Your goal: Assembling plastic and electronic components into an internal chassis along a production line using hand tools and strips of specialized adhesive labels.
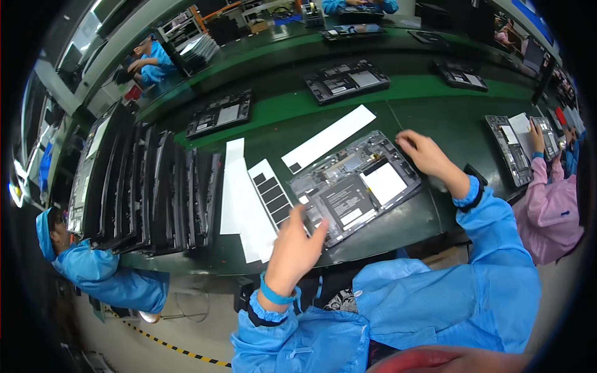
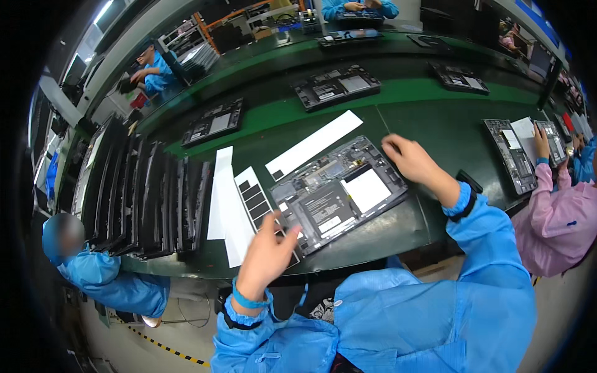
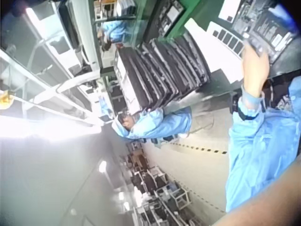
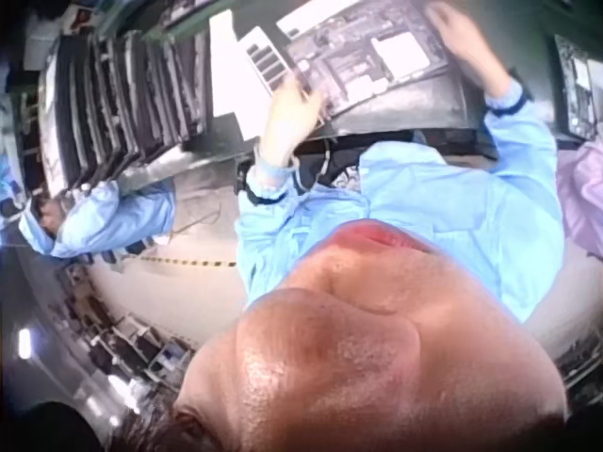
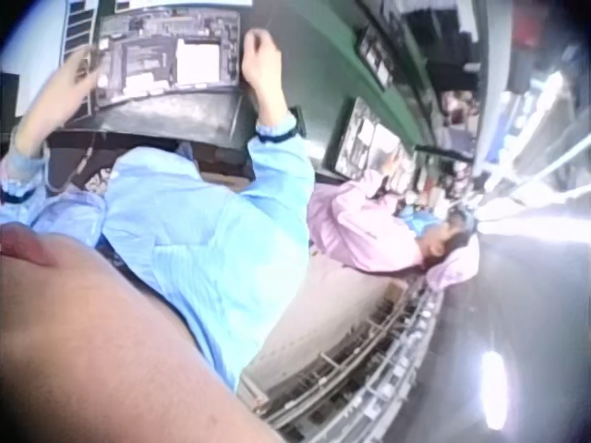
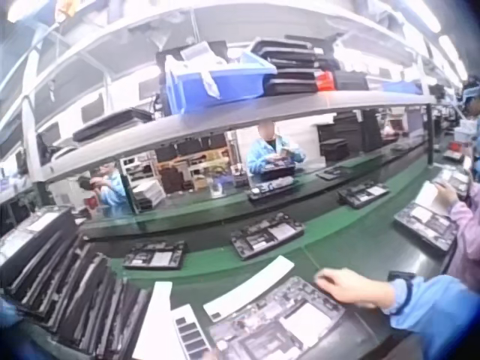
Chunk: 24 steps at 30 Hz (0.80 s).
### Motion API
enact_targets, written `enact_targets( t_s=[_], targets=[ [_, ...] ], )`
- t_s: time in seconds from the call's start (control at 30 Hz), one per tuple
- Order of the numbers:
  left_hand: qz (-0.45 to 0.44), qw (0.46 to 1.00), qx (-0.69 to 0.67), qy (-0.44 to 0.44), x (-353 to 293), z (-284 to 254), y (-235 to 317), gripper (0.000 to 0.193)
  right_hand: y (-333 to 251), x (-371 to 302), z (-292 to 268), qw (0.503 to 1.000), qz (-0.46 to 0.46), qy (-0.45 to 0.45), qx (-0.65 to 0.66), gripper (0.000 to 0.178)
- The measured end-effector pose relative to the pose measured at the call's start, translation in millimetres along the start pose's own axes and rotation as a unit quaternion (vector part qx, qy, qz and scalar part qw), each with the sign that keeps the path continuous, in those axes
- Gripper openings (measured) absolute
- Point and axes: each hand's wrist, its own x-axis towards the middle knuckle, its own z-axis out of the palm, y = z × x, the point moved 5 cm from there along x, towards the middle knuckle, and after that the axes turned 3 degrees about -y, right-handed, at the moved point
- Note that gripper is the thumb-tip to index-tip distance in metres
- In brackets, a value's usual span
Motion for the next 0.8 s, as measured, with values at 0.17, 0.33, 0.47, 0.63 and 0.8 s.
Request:
enact_targets(
  t_s=[0.17,0.33,0.47,0.63,0.8],
  targets=[
    [-0.111,0.949,-0.285,-0.079,-11,30,-25,0.057,18,-21,13,0.976,0.084,-0.045,0.197,0.038],
    [-0.052,0.897,-0.432,-0.074,11,4,-3,0.058,-3,-1,-5,0.827,0.071,-0.004,0.558,0.05],
    [0.045,0.911,-0.408,0.023,95,-64,0,0.05,-15,63,-33,0.808,0.079,0.106,0.574,0.045],
    [-0.202,0.821,-0.51,0.16,270,-114,-117,0.056,-30,150,-34,0.788,0.043,0.171,0.589,0.043],
    [-0.368,0.768,-0.504,0.148,346,-84,-172,0.05,12,182,-19,0.8,0.058,0.259,0.539,0.046]
  ],
)
